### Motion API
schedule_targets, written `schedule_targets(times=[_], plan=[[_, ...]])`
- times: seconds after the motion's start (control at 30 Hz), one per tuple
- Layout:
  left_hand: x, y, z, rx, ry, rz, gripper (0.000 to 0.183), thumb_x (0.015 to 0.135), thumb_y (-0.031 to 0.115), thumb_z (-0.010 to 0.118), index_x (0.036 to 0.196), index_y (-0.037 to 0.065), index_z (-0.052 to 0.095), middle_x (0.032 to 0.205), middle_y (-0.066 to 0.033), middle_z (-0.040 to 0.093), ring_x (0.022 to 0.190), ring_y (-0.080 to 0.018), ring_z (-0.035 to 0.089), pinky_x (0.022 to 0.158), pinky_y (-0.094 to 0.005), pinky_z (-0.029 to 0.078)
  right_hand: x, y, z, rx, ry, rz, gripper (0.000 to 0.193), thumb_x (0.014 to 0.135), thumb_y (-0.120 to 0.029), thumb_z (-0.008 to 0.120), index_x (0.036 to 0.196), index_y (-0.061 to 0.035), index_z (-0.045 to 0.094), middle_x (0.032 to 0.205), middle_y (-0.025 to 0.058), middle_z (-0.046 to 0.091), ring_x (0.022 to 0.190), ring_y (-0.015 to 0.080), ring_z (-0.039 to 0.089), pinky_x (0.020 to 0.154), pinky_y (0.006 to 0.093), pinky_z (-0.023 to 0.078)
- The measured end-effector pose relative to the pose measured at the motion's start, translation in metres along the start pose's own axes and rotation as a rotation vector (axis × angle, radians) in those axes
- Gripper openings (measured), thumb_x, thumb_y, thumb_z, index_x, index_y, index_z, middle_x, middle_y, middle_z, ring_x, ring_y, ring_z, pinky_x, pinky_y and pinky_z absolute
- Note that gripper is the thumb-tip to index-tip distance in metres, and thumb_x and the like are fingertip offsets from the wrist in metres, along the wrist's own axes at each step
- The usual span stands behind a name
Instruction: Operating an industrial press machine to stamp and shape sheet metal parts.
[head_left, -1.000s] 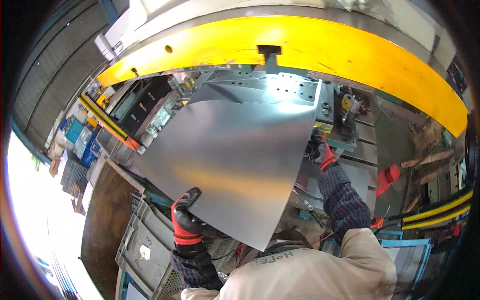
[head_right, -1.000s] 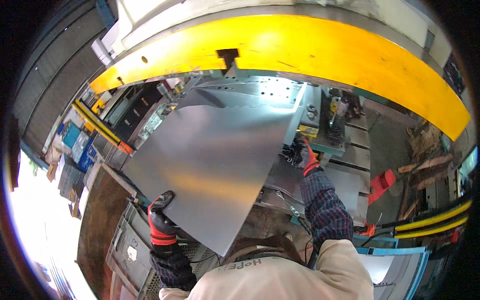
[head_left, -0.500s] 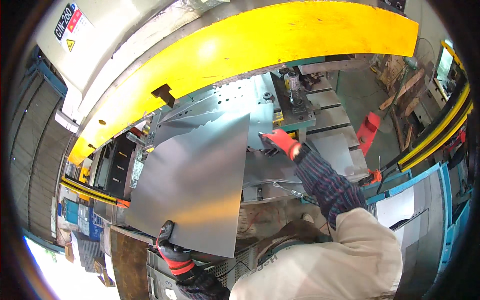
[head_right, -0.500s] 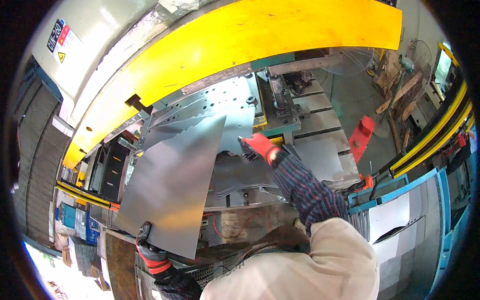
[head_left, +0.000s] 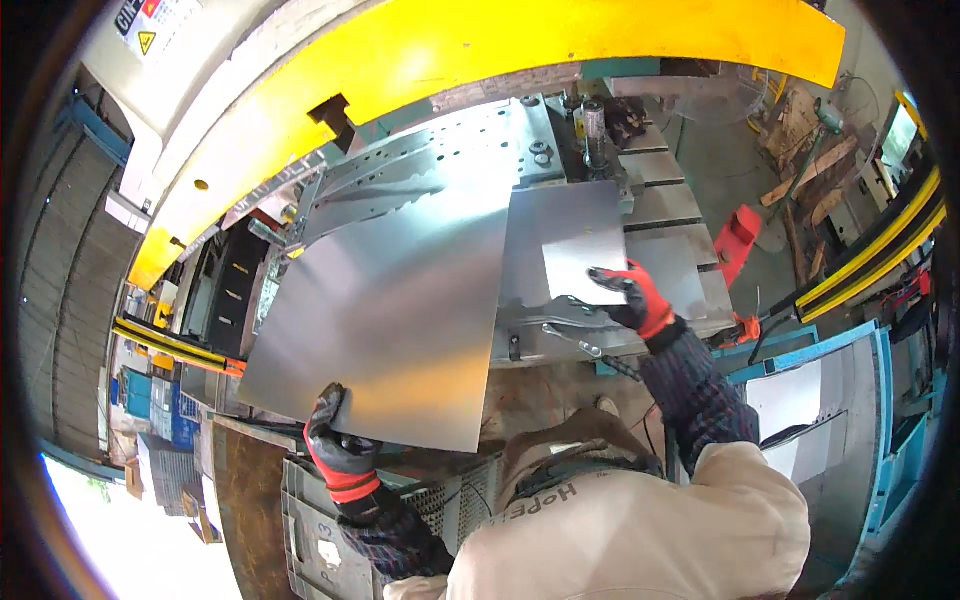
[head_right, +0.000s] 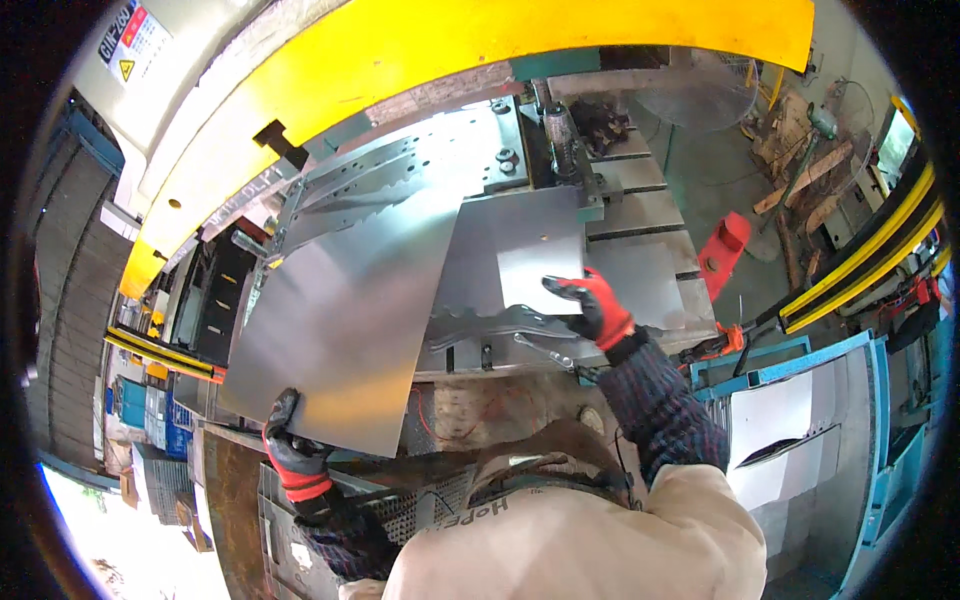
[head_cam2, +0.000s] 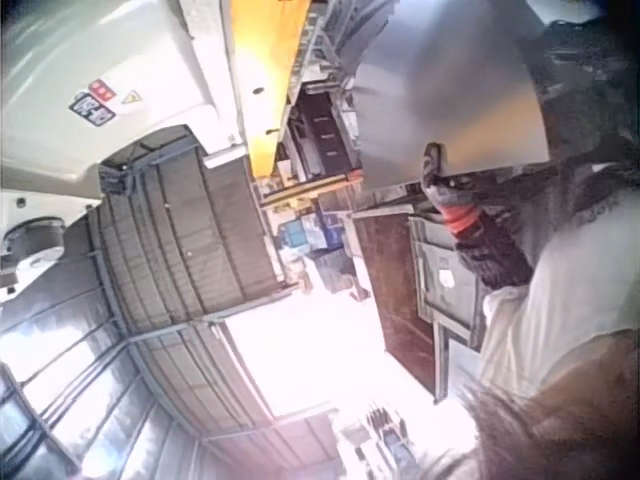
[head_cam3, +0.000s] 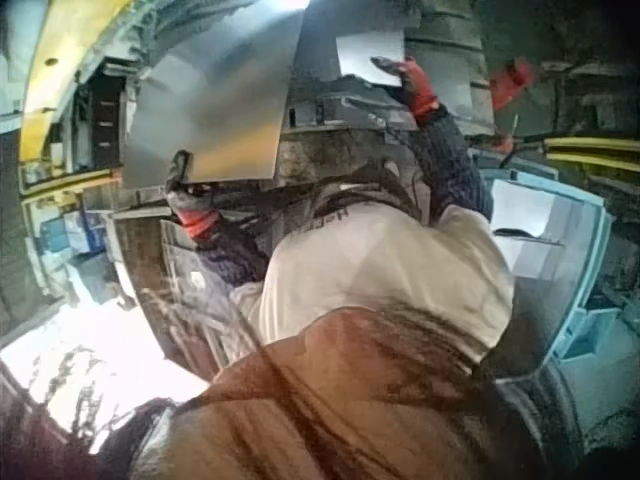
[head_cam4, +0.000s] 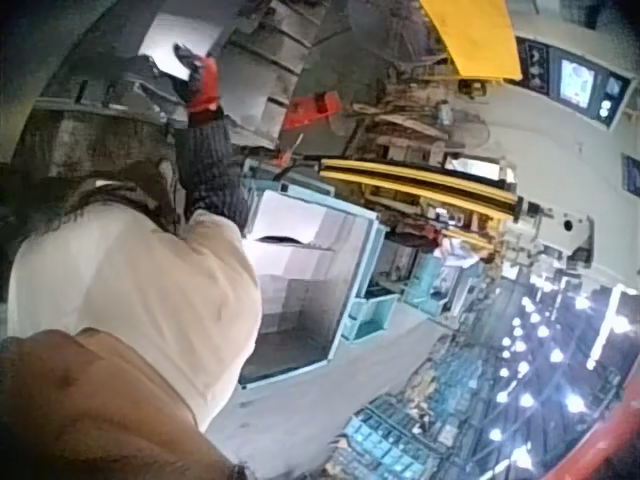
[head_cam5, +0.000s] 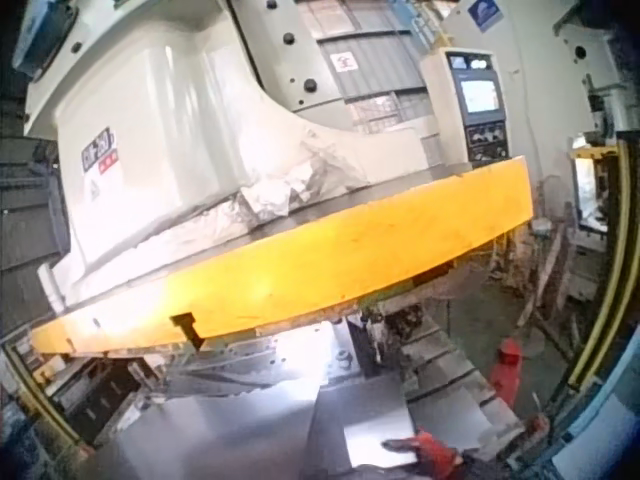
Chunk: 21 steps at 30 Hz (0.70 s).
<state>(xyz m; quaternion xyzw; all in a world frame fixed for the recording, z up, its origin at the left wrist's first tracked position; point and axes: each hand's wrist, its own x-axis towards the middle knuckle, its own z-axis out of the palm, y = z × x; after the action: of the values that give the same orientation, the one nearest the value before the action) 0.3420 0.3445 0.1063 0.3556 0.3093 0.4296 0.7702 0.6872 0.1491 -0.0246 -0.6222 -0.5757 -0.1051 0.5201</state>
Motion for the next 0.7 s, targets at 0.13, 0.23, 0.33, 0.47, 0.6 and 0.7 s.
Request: schedule_targets(times=[0.13, 0.23, 0.33, 0.47, 0.6, 0.7], plan=[[0.004, -0.005, 0.001, 0.033, 0.046, 0.043, 0.02, 0.073, 0.012, 0.044, 0.089, 0.002, 0.052, 0.072, -0.0053, 0.053, 0.042, -0.0089, 0.042, 0.034, -0.0164, 0.032, -0.069, -0.025, -0.039, 0.031, -0.114, 0.176, 0.024, 0.072, -0.022, 0.054, 0.086, -0.0027, 0.059, 0.088, 0.0137, 0.058, 0.083, 0.0266, 0.055, 0.075, 0.034, 0.04], [0.012, 0.0, -0.02, 0.107, -0.174, 0.038, 0.023, 0.073, 0.012, 0.043, 0.091, 0.0, 0.051, 0.08, -0.0061, 0.054, 0.062, -0.0127, 0.052, 0.052, -0.0209, 0.043, -0.114, -0.055, -0.052, 0.801, -0.078, 0.989, 0.053, 0.077, -0.045, 0.041, 0.09, 0.0052, 0.056, 0.079, 0.0142, 0.058, 0.073, 0.0215, 0.056, 0.064, 0.0299, 0.044], [0.012, -0.002, -0.024, 0.254, -0.108, 0.213, 0.031, 0.073, 0.012, 0.042, 0.099, -0.004, 0.049, 0.095, -0.0115, 0.052, 0.088, -0.0185, 0.05, 0.079, -0.0289, 0.04, -0.161, -0.066, -0.052, 0.741, 0.081, 0.834, 0.066, 0.074, -0.053, 0.039, 0.088, 0.0091, 0.054, 0.084, 0.0155, 0.056, 0.062, 0.0191, 0.056, 0.051, 0.0257, 0.045], [0.011, -0.004, -0.018, 0.462, -0.067, 0.29, 0.029, 0.073, 0.011, 0.044, 0.097, -0.004, 0.049, 0.096, -0.0107, 0.052, 0.088, -0.0188, 0.05, 0.081, -0.0302, 0.039, -0.195, -0.075, -0.069, 0.413, 0.11, 0.634, 0.05, 0.074, -0.04, 0.051, 0.087, 0.0088, 0.054, 0.084, 0.0154, 0.056, 0.067, 0.0196, 0.057, 0.055, 0.0292, 0.047], [0.009, -0.008, -0.025, 0.697, -0.061, 0.512, 0.027, 0.073, 0.011, 0.045, 0.095, -0.003, 0.05, 0.093, -0.0099, 0.053, 0.085, -0.0182, 0.05, 0.079, -0.0301, 0.039, -0.171, -0.081, -0.093, 0.314, -0.035, 0.782, 0.028, 0.071, -0.017, 0.058, 0.086, 0.0064, 0.055, 0.084, 0.0153, 0.057, 0.072, 0.0204, 0.057, 0.06, 0.0302, 0.047], [0.003, -0.006, -0.008, 0.314, -0.046, 0.213, 0.025, 0.073, 0.012, 0.045, 0.093, -0.001, 0.052, 0.089, -0.0083, 0.054, 0.08, -0.0172, 0.052, 0.073, -0.0289, 0.042, -0.164, -0.067, -0.1, 0.808, 0.227, 0.943, 0.026, 0.072, -0.015, 0.056, 0.089, 0.0051, 0.054, 0.085, 0.0126, 0.058, 0.074, 0.0193, 0.057, 0.061, 0.0289, 0.047]])
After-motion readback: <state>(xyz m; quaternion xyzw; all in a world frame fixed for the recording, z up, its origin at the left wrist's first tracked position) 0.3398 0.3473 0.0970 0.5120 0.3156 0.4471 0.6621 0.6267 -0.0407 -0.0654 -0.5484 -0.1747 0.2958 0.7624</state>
